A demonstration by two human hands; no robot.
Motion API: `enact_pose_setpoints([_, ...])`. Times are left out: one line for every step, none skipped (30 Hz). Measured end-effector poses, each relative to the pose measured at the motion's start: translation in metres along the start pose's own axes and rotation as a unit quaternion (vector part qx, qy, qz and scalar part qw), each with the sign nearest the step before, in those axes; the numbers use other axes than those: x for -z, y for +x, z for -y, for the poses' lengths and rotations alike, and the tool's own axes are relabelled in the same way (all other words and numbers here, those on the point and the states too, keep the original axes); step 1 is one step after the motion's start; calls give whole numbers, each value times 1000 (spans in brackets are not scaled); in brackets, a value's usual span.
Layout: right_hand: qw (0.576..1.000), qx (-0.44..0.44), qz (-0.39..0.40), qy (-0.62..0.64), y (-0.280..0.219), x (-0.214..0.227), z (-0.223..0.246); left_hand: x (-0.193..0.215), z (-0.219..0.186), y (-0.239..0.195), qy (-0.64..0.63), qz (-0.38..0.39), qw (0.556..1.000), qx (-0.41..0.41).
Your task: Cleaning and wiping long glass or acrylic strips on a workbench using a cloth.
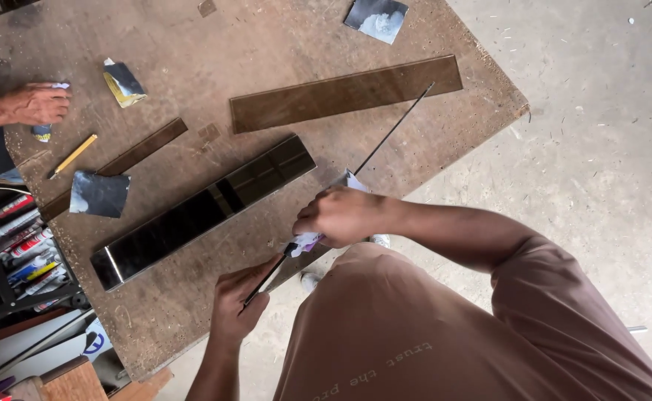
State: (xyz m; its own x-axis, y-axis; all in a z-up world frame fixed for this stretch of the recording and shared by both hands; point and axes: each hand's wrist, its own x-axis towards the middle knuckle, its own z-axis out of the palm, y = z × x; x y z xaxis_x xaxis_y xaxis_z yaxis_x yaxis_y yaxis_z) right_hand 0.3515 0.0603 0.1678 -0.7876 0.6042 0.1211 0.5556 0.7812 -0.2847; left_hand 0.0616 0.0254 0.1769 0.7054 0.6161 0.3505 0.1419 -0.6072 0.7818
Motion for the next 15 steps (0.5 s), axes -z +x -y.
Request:
enact_pose_setpoints([999, -9, 35, 40, 3, 11, 1, -3, -4, 0, -30, -36, 999, 28])
enact_pose_setpoints([994, -18, 71, 80, 5, 23, 1, -6, -8, 0, -60, -72, 994, 56])
enact_pose_setpoints([994, -21, 70, 80, 8, 23, -3, -10, -1, -3, -61, -70, 994, 55])
enact_pose_setpoints([990, -36, 89, 100, 10, 22, -6, -14, 6, -7, -94, -99, 986, 95])
enact_pose_setpoints([986, -52, 108, 120, 12, 22, -10, -17, 13, -11, -126, -128, 974, 136])
enact_pose_setpoints([986, -55, 106, 117, 13, 22, -12, -19, 13, -8, -126, -126, 975, 131])
enact_pose_setpoints([983, -54, 105, 138, 14, 22, -15, -21, 13, -5, -151, -138, 966, 160])
enact_pose_setpoints([980, -53, 105, 162, 14, 21, -16, -24, 11, -5, -176, -148, 954, 192])
enact_pose_setpoints([980, -55, 103, 163, 15, 21, -19, -26, 22, -7, -176, -146, 954, 192])
enact_pose_setpoints([975, -58, 99, 190, 16, 18, -20, -28, 31, -14, -149, -156, 957, 193])
enact_pose_setpoints([970, -61, 94, 217, 17, 16, -21, -29, 40, -21, -122, -166, 959, 193])
enact_pose_setpoints([969, -53, 97, 222, 13, 11, -17, -28, 37, -14, -118, -171, 957, 201])
enact_pose_setpoints([983, -36, 23, 181, 9, 6, -13, -26, 36, -8, -199, -203, 941, 186])
enact_pose_setpoints([989, -14, -51, 140, 8, 1, -9, -24, 34, -3, -276, -239, 916, 168])
enact_pose_setpoints([988, -3, -47, 147, -2, -12, -9, -28, 31, -7, -270, -249, 913, 175])
